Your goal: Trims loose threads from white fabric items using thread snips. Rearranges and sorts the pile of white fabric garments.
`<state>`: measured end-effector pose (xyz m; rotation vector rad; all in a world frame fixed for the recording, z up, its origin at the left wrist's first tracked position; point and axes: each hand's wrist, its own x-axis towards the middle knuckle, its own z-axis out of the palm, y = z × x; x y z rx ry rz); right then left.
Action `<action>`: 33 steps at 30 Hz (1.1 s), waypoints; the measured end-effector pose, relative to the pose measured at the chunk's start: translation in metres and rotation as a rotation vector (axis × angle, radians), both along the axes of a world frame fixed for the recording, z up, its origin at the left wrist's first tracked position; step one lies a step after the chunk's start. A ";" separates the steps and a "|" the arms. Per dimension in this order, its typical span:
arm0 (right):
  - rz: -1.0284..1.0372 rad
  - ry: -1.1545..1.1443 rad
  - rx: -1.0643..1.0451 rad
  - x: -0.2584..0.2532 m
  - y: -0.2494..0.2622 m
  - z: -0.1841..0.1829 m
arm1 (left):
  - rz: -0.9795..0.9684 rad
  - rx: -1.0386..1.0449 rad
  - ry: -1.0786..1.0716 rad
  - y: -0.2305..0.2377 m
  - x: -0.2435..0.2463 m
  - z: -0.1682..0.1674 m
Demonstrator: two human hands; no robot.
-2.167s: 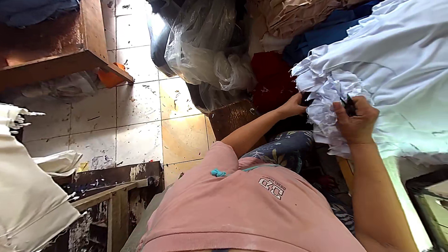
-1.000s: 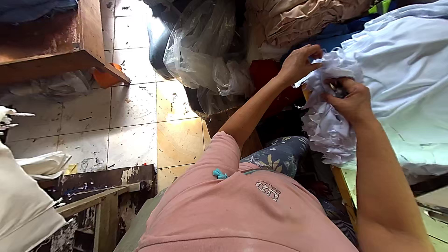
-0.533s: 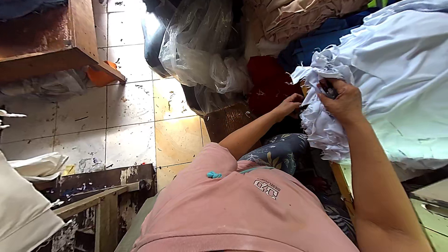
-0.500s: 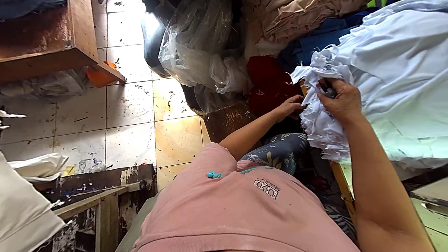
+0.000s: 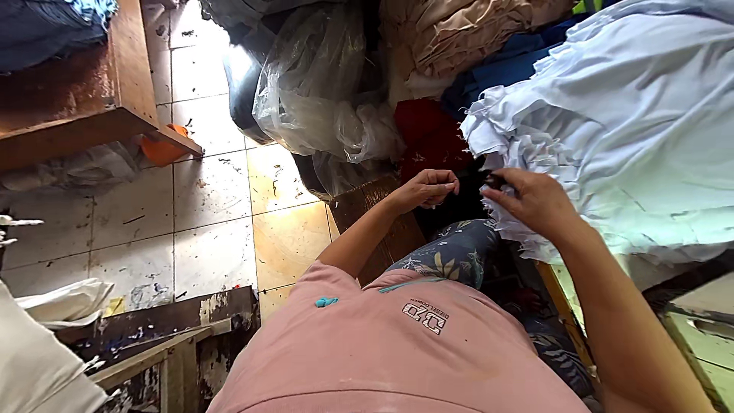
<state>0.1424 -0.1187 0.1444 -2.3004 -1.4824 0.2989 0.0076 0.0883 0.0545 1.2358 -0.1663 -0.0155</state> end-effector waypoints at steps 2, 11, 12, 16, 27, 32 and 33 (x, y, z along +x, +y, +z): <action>0.025 0.020 0.041 -0.011 -0.007 -0.006 | -0.026 -0.090 -0.083 0.007 -0.010 0.003; -0.031 -0.014 0.017 -0.058 -0.007 -0.039 | -0.242 0.290 -0.197 0.018 -0.021 0.041; -0.019 0.028 -0.024 -0.066 -0.011 -0.040 | -0.159 0.582 -0.134 0.014 -0.018 0.041; -0.089 0.123 0.017 -0.075 -0.053 -0.050 | 0.234 1.136 0.070 0.007 0.015 0.012; -0.300 0.306 0.288 -0.079 -0.114 -0.065 | 0.843 0.662 -0.181 0.016 0.129 -0.001; -0.274 0.296 0.327 -0.072 -0.101 -0.055 | 0.915 0.784 -0.332 0.022 0.121 0.001; -0.273 0.238 0.335 -0.066 -0.094 -0.050 | 0.906 0.801 -0.346 0.024 0.115 0.002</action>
